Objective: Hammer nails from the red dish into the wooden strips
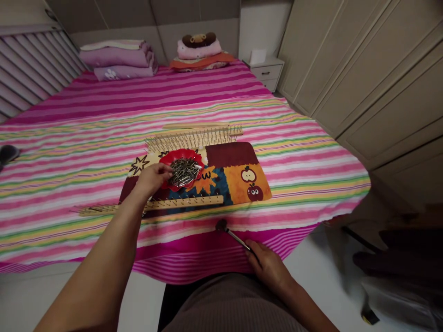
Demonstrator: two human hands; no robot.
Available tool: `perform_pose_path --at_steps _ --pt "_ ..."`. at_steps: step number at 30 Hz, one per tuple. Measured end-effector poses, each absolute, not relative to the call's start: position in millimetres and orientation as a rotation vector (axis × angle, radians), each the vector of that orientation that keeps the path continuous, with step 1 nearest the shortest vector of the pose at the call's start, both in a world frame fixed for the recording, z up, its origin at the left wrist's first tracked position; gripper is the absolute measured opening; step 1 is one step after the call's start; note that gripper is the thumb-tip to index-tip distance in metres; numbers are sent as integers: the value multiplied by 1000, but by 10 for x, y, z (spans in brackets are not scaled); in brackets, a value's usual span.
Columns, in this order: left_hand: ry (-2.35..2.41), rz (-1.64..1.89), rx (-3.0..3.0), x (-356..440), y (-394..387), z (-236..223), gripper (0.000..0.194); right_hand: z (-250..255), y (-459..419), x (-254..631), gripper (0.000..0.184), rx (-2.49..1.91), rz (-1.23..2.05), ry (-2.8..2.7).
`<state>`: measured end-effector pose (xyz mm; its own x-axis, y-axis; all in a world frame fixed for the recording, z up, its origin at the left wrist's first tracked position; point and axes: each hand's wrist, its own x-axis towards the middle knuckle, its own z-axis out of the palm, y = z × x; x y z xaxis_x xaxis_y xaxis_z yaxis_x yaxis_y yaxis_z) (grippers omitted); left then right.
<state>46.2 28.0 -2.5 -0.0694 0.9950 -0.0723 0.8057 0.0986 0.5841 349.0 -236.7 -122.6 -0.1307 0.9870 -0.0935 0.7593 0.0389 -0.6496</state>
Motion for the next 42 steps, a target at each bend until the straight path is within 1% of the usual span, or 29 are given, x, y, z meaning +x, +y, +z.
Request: perform_pose_path --at_steps 3,5,10,14,17,20,23,27,29,30,32,35,38,42 --pt "1844 164 1867 570 272 -82 17 -1219 -2366 3487 40 -1771 819 -1966" --pt "1873 -39 1976 666 274 -111 14 -1214 -2364 3485 40 -1770 820 -1976" --pt "1930 -442 2203 863 337 -103 18 -1210 -2361 3480 39 -1782 823 -1988" --pt "1867 -574 2233 857 375 -55 20 -1217 -2364 3482 38 -1787 823 -1974" --pt "1748 -467 2238 732 365 -42 20 -1233 -2367 3487 37 -1784 807 -1966" --pt "1686 -300 2173 618 354 -63 25 -1248 -2362 3488 37 -1765 811 -1969" --pt "1689 -296 2098 623 381 -89 26 -1244 -2351 3482 39 -1769 826 -1979" --pt "1747 -415 2130 717 465 -95 13 -1222 -2343 3471 41 -1798 819 -1993" --pt "1712 -353 2094 712 490 -100 8 -1222 -2346 3471 41 -1813 816 -1997" --pt "1677 -267 2039 691 491 -104 8 -1226 -2348 3471 42 -1817 816 -1999" --pt "1586 -48 1880 624 470 -113 12 -1240 -2354 3473 42 -1816 812 -2003" --pt "1488 207 1675 531 400 -95 23 -1261 -2361 3476 40 -1803 791 -2001" --pt "1458 372 1530 503 330 -28 33 -1274 -2361 3479 39 -1786 764 -1991" --pt "1435 521 1394 500 285 42 36 -1284 -2360 3478 39 -1754 755 -1987"
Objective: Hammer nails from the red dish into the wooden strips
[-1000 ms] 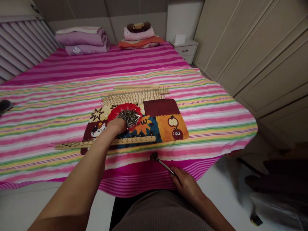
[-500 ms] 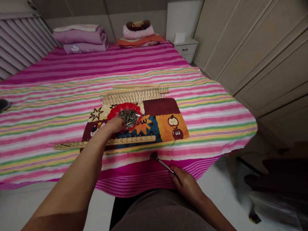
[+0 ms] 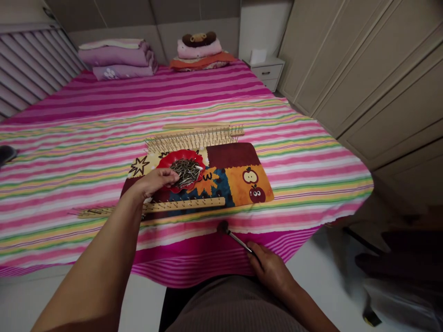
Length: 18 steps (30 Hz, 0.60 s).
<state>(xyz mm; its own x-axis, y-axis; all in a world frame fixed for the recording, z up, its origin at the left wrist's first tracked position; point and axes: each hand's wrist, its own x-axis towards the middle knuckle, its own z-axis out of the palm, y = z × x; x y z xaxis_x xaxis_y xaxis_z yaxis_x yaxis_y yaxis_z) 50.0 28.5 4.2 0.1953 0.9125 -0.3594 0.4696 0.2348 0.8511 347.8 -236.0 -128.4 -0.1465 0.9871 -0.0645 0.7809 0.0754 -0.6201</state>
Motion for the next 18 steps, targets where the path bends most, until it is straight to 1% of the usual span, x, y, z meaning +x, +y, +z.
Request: perform_pose_path --at_steps 4,7,11,13,16,18 --pt "1394 617 1235 437 280 23 40 -1296 -2366 3478 38 -1748 744 -1992" --pt "1403 667 1212 378 297 -11 40 -1307 -2377 3482 38 -1747 746 -1996" --pt "1623 720 1349 357 338 -43 35 -1322 -2386 3490 37 -1755 744 -1996" --pt "1721 599 1492 399 346 -60 27 -1328 -2385 3493 37 -1759 737 -1993" --pt "1783 261 1765 540 328 -90 14 -1334 -2381 3495 37 -1753 726 -1998" --pt "1847 49 1926 657 309 -109 11 -1333 -2378 3494 37 -1751 723 -2002"
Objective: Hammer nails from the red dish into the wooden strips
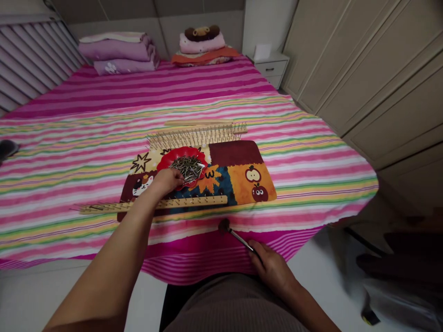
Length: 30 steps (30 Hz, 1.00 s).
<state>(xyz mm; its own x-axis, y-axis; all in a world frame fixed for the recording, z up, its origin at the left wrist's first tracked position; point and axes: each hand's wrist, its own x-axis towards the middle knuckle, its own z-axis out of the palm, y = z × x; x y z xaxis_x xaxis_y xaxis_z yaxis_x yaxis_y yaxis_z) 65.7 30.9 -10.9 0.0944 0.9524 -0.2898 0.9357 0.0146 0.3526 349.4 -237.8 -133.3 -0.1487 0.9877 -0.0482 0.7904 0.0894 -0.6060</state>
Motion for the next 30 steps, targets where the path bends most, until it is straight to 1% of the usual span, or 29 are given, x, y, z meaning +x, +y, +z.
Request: perform_pose_path --at_steps 3,5,7,9,11,13,18,22,27,30 --pt "1928 -146 2095 771 297 -128 10 -1324 -2376 3491 37 -1759 730 -2004" --pt "1935 -128 2100 771 303 -138 10 -1315 -2376 3489 37 -1763 742 -2005" --pt "1891 44 1992 718 311 -145 10 -1306 -2376 3487 37 -1765 753 -2000" --pt "1794 310 1791 648 308 -138 12 -1297 -2374 3484 38 -1768 765 -1990" --pt "1671 534 1555 596 286 -107 17 -1291 -2372 3483 37 -1769 783 -1976" --pt "1585 661 1358 579 240 -54 23 -1290 -2370 3484 37 -1770 795 -1963" --pt "1448 849 1167 630 58 68 38 -1291 -2372 3482 38 -1766 799 -1947" --pt "1396 905 1114 669 -85 120 37 -1278 -2368 3473 37 -1783 793 -1974" --pt "1364 947 1164 734 -281 208 45 -1263 -2365 3470 37 -1795 748 -1995" --pt "1355 968 1221 794 -443 231 45 -1250 -2367 3466 36 -1792 740 -1988"
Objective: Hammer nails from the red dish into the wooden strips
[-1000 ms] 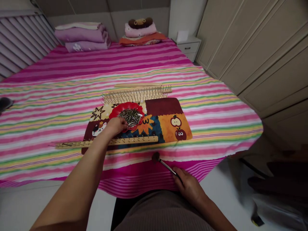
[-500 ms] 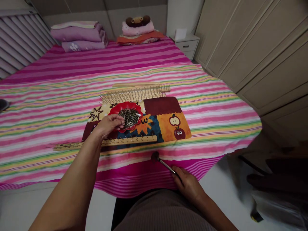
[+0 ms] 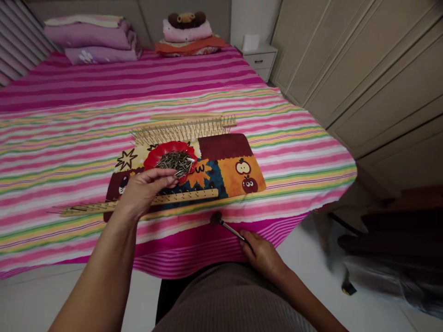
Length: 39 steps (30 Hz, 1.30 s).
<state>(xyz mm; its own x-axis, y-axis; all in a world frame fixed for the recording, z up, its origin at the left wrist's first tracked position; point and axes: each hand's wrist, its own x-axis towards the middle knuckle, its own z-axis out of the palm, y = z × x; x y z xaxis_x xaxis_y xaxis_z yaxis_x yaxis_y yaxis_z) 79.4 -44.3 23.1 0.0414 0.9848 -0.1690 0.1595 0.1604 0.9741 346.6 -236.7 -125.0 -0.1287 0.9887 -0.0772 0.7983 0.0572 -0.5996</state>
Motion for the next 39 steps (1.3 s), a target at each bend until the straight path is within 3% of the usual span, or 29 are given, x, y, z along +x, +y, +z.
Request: perform_pose_path --at_steps 7,14,21,39 --pt "1364 1046 1327 990 -821 72 30 -1220 -2365 3456 37 -1790 758 -1997" --pt "1387 1110 1118 1264 -948 -201 41 -1201 -2368 3454 37 -1829 785 -2013" --pt "1546 1132 1163 1428 -992 -504 29 -1148 -2354 3443 35 -1794 794 -2015" --pt "1826 1055 1497 1562 -1013 -763 24 -1145 -2367 3426 34 -1840 772 -2019"
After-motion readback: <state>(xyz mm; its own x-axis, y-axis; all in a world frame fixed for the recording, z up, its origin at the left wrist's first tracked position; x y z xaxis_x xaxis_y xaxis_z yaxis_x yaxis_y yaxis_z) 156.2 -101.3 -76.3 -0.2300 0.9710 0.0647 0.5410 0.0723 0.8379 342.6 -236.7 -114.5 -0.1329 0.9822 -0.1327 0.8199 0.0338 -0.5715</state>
